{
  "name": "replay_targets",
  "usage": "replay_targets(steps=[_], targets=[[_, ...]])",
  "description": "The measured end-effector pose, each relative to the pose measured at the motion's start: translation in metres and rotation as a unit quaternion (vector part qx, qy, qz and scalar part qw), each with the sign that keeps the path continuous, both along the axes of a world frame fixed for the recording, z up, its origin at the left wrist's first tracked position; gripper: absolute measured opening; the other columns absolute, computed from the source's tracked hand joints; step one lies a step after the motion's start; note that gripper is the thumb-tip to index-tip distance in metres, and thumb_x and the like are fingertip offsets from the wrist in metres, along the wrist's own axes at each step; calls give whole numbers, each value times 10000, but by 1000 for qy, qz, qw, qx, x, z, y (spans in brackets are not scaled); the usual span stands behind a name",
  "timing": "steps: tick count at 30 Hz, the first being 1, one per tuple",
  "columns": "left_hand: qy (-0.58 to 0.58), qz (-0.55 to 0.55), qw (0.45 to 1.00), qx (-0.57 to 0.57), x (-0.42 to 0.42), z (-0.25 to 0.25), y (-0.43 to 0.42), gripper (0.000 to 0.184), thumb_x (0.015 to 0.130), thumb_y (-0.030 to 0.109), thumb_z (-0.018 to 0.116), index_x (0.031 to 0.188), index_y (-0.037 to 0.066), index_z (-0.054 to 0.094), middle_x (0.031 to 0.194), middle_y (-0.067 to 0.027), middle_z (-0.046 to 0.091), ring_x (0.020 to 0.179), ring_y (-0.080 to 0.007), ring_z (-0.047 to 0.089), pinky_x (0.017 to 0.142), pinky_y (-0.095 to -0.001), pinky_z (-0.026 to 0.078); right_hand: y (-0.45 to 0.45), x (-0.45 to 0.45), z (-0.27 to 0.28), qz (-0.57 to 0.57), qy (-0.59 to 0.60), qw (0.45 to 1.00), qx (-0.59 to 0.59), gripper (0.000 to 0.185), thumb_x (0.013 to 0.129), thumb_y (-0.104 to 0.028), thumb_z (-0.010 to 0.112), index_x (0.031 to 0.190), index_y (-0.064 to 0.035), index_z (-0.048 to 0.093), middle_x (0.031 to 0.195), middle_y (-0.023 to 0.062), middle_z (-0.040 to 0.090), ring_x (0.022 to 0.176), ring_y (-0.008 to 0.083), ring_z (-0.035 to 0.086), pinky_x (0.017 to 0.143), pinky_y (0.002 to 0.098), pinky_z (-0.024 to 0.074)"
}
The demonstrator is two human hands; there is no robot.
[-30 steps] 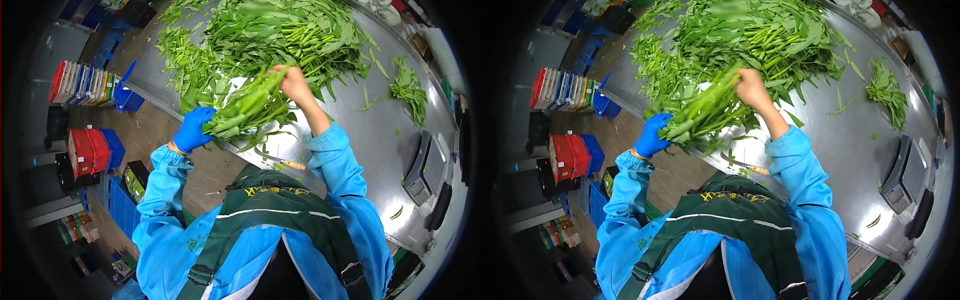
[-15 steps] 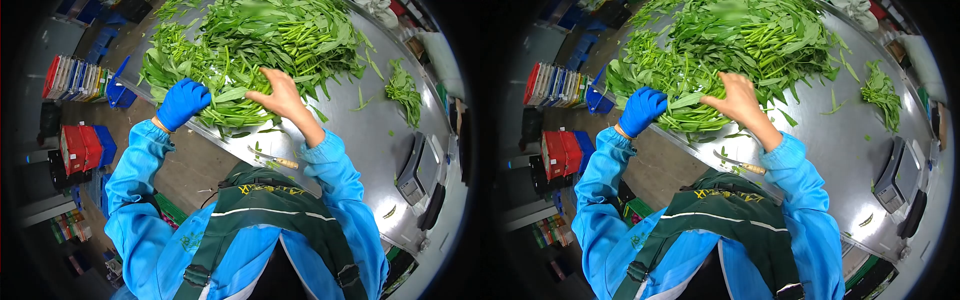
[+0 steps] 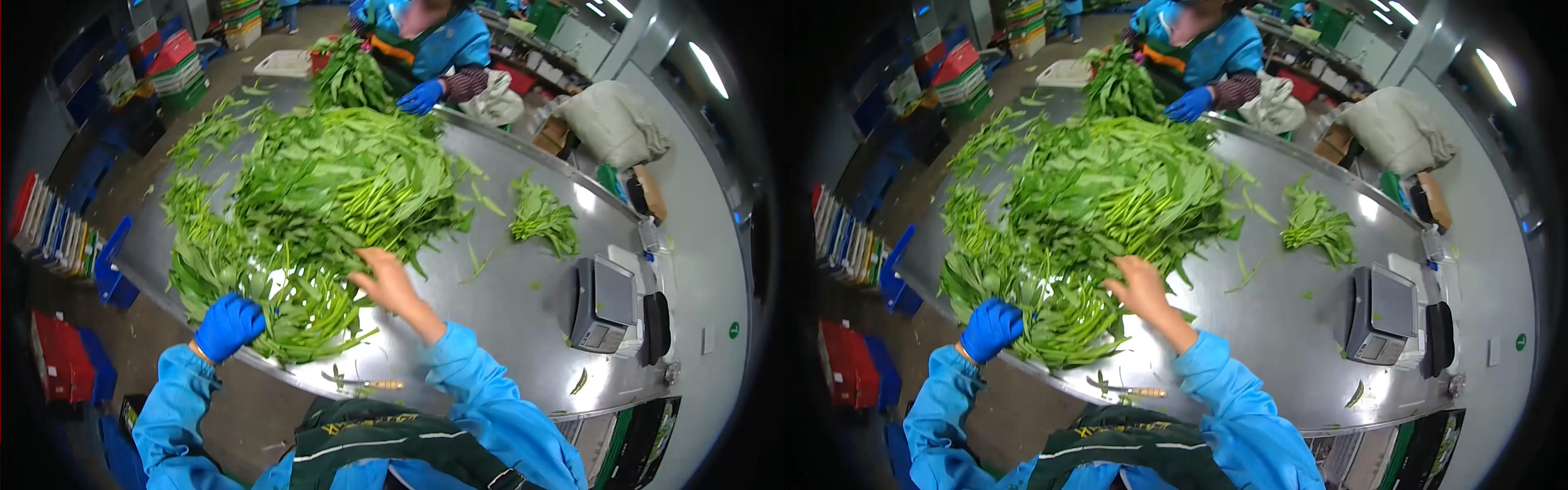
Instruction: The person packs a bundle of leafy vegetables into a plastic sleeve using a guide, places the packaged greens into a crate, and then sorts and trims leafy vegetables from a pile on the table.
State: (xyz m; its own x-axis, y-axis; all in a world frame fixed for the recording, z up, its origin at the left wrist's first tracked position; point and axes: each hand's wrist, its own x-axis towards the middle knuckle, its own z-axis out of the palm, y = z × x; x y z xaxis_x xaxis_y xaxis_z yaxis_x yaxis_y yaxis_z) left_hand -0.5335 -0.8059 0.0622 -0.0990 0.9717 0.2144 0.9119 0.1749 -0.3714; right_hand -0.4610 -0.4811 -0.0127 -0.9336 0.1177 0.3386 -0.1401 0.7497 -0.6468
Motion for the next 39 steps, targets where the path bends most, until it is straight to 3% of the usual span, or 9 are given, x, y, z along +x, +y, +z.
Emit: replay_targets(steps=[4,6,7,8,10,15,19,34,39], targets=[[-23,-25,999,-13,3,-4,13,255,660,114,603,910,126,556,909,-35,558,849,-211,560,743,-351,486,-43,-5,8,97,-68,993,-3,538,792,-365,653,1184,-15,541,1114,194,593,1056,347,542,918,447,390],[-37,-39,999,-7,4,-4,14,251,665,114,603,911,125,555,918,-35,560,861,-210,562,750,-349,487,-52,-7,9,188,-207,960,-12,419,798,-312,646,1113,-42,588,1081,180,620,1035,338,560,918,448,383],[-47,-41,998,-4,4,-4,13,249,669,115,604,912,127,554,925,-34,563,870,-210,564,754,-350,487,-56,-8,2,192,-181,965,-6,279,807,-235,627,1016,-50,625,998,170,639,965,346,586,869,442,415],[-58,-43,997,-1,4,-5,11,246,673,115,606,913,128,553,931,-32,566,878,-210,565,758,-351,487,-56,-8,-5,193,-179,965,-6,279,807,-235,627,1016,-50,625,998,170,639,965,346,586,869,442,415],[-61,-41,997,-3,3,-9,6,276,652,107,633,920,136,576,957,-17,582,866,-212,566,734,-355,490,-51,-6,-14,152,-224,957,-109,210,812,-181,610,969,-44,639,927,174,629,900,364,591,805,436,449],[-59,-32,998,0,4,-10,7,281,650,106,633,924,143,580,962,-16,583,864,-208,568,720,-351,489,-45,-7,-23,33,-143,987,-69,93,836,-75,540,880,-24,604,903,188,595,853,384,583,757,461,461],[-68,-33,997,10,5,-13,8,291,646,101,634,931,141,586,964,-16,582,859,-210,569,712,-350,490,-27,-9,-41,-37,-128,990,-48,73,809,-56,572,865,-14,593,877,188,587,860,371,572,751,437,460],[-99,-17,995,29,11,-14,-1,264,638,101,622,897,134,591,919,-24,595,818,-226,576,690,-362,486,1,3,-79,-127,-126,983,-50,62,805,-67,564,832,-14,582,848,199,592,815,383,577,736,450,461],[-85,13,995,49,15,-17,-12,244,662,96,609,902,122,573,915,-24,590,830,-212,571,713,-357,481,18,14,-92,-120,-188,974,-31,118,807,-116,581,857,-15,612,880,198,598,838,380,583,744,443,466]])
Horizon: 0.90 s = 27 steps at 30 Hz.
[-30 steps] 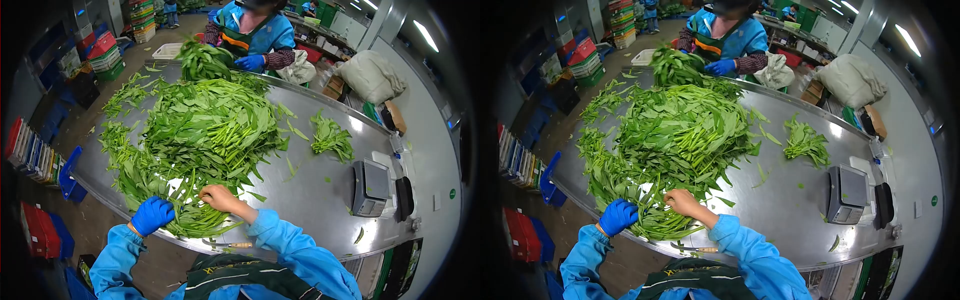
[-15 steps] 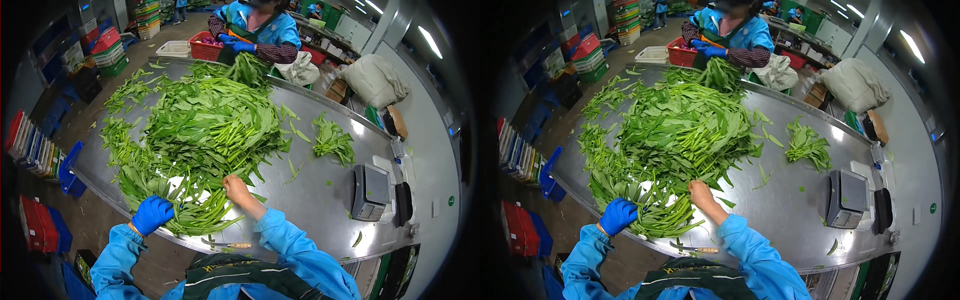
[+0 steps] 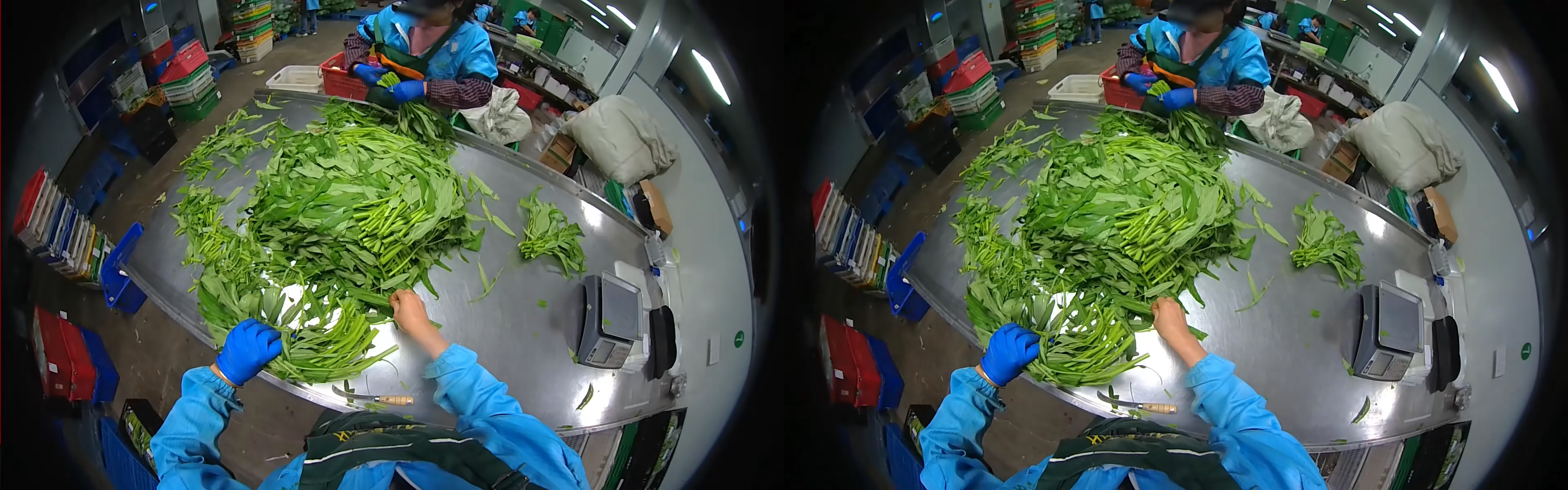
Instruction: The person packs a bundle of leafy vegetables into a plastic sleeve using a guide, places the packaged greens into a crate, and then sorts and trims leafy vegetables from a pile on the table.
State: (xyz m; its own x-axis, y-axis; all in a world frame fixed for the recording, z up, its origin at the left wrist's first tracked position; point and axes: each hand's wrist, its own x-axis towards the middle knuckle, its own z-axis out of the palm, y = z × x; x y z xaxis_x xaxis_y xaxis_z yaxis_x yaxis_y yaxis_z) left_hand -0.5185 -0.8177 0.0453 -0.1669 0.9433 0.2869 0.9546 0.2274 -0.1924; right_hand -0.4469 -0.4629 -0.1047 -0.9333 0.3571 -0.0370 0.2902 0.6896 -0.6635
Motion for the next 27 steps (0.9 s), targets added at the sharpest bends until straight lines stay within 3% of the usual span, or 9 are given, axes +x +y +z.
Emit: replay_targets(steps=[8,11,27], targets=[[-24,2,1000,15,6,-7,0,240,662,84,609,896,114,566,898,-27,586,808,-225,569,701,-364,482,-18,12,4,81,-25,995,-51,309,810,-229,635,1043,-26,648,1008,190,603,958,349,574,842,391,455],[-26,7,1000,10,10,-5,0,240,660,81,608,894,110,561,898,-28,587,809,-231,566,699,-368,480,-24,13,0,97,-21,994,-53,338,821,-236,632,1086,-26,623,1088,200,568,998,369,560,859,415,453],[-39,12,999,7,13,-4,3,235,647,85,597,880,90,565,905,-41,593,820,-233,567,705,-372,466,-31,24,-11,129,-78,982,-116,358,847,-262,595,1114,-25,610,1094,178,604,1003,334,578,872,397,453]])
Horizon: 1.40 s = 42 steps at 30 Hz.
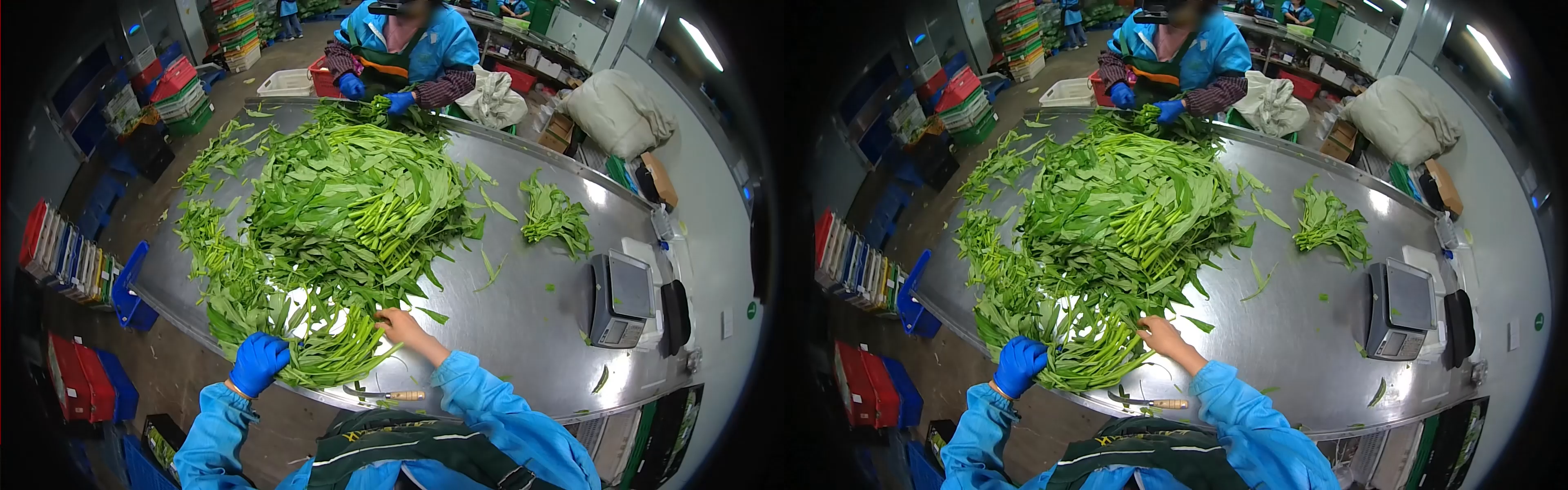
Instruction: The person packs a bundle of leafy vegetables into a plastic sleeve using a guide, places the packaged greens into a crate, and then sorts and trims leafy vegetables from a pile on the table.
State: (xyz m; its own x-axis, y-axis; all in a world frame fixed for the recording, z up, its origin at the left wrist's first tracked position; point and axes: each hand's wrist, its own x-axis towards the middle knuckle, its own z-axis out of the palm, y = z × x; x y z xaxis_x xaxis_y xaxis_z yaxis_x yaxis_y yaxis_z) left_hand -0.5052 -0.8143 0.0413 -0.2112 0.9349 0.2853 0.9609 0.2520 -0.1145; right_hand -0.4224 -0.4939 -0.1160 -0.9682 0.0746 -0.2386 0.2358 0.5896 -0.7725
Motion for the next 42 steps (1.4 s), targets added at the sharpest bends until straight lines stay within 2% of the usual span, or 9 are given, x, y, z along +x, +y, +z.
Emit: replay_targets(steps=[6,9,16,18,22,24,36,40,42], targets=[[0,3,1000,-1,1,-1,-2,226,650,85,595,874,90,562,917,-42,593,840,-232,569,722,-371,470,-2,1,7,-12,-15,999,-51,338,845,-231,599,1102,-11,608,1033,198,621,921,342,608,804,402,477],[-4,5,1000,-4,2,-1,-2,221,653,84,593,872,92,559,917,-40,594,838,-233,568,721,-370,468,-4,2,4,-6,-9,1000,-26,331,843,-213,601,1112,-21,602,1010,203,627,891,343,616,780,404,483],[-1,5,1000,-4,3,-4,1,220,657,81,590,875,100,557,915,-33,594,828,-232,565,719,-369,465,-6,3,-5,-10,-34,999,-27,321,850,-208,584,1123,-41,599,979,186,640,892,339,616,792,406,481],[-21,15,1000,-14,3,-9,-1,294,616,87,604,908,104,585,944,-30,591,877,-245,555,753,-385,454,-5,4,-11,-11,-10,1000,-17,310,840,-239,622,1112,-89,622,937,134,664,840,267,644,736,352,499],[-16,12,1000,-16,2,-7,1,282,623,87,601,903,104,579,944,-30,591,874,-244,555,754,-386,454,-4,7,-8,-9,-16,1000,-6,312,837,-244,622,1114,-100,622,939,132,664,844,275,643,739,356,498],[3,4,1000,-3,2,-6,3,230,656,83,594,884,95,567,916,-33,589,833,-233,561,721,-372,464,-4,8,-4,-15,-36,999,-19,323,823,-207,578,1107,-56,605,919,153,658,863,316,620,754,392,480],[-20,18,999,-21,5,-17,-4,280,632,93,602,910,119,580,937,-25,583,876,-241,549,777,-389,443,-6,9,10,-11,-36,999,-3,300,814,-204,579,1074,-60,620,927,156,662,859,319,631,754,393,490],[-10,21,1000,9,11,-12,-3,255,651,78,589,902,119,577,898,-25,573,828,-231,557,726,-367,449,-3,12,7,-22,0,1000,-15,308,826,-212,556,1088,-69,634,897,173,663,823,296,641,743,374,496],[-40,36,998,-18,12,-15,-7,340,594,85,623,931,114,585,945,-34,573,875,-252,541,761,-390,438,-2,15,10,-45,21,998,-31,302,822,-174,530,1076,-48,637,897,173,667,816,294,645,743,366,499]])
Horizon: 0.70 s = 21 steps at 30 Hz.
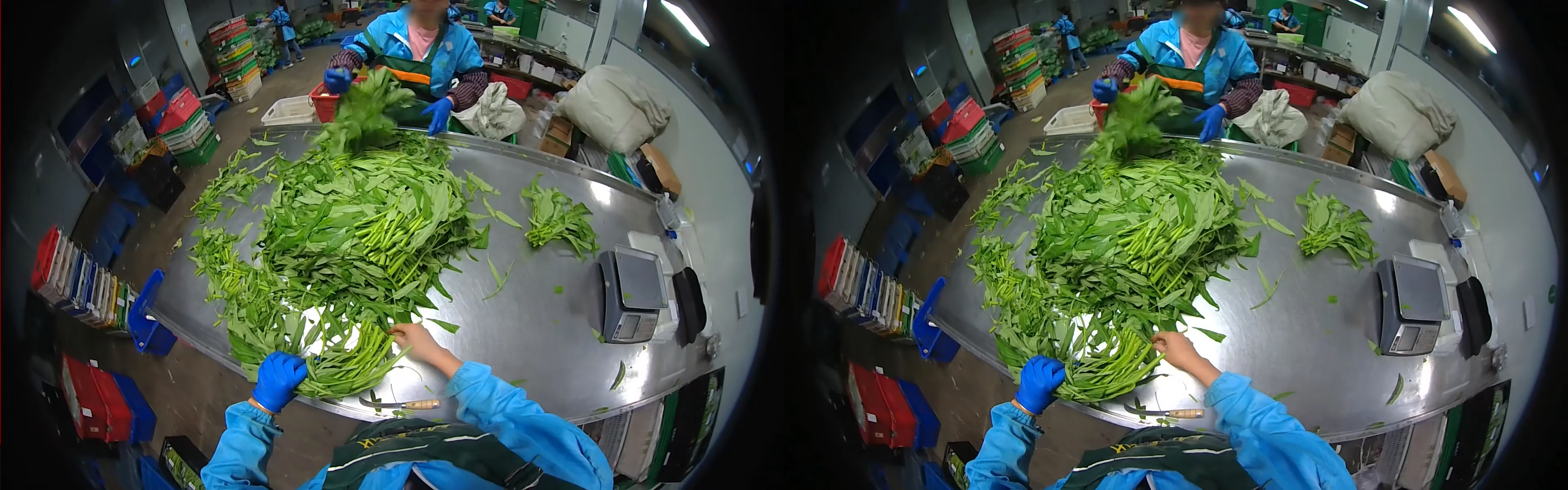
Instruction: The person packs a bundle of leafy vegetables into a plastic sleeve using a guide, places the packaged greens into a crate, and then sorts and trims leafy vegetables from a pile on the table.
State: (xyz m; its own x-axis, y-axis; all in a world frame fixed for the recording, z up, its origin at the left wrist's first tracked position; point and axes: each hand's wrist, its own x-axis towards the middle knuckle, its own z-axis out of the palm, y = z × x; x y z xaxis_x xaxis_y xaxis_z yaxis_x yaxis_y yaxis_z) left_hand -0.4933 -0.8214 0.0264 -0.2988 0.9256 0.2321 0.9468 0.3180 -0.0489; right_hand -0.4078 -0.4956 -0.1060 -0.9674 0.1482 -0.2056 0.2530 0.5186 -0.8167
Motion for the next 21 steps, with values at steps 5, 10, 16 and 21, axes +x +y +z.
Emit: replay_targets(steps=[5,10,16,21], targets=[[0,-1,1000,16,8,9,2,329,605,77,616,930,118,586,926,-34,566,854,-247,546,734,-381,436,1,6,7,-21,5,1000,-14,258,831,-218,595,1032,-70,658,908,162,674,842,307,649,765,378,502],[3,8,1000,23,21,9,-4,316,624,72,610,935,122,584,913,-36,561,849,-240,551,730,-376,433,-6,18,8,-18,-4,1000,22,254,831,-230,604,1018,-68,661,888,154,677,817,310,647,747,377,503],[7,9,1000,26,27,10,-10,395,603,116,662,992,125,590,939,-35,570,862,-241,553,753,-378,431,-9,27,7,2,14,1000,22,295,830,-213,581,1063,-42,644,885,194,668,814,324,649,755,384,500],[10,15,999,30,35,10,-15,422,577,153,698,984,121,592,937,-34,576,858,-244,554,754,-381,432,-15,32,-6,6,-16,1000,-9,288,831,-207,604,1066,-48,652,944,207,659,879,336,639,799,381,486]])
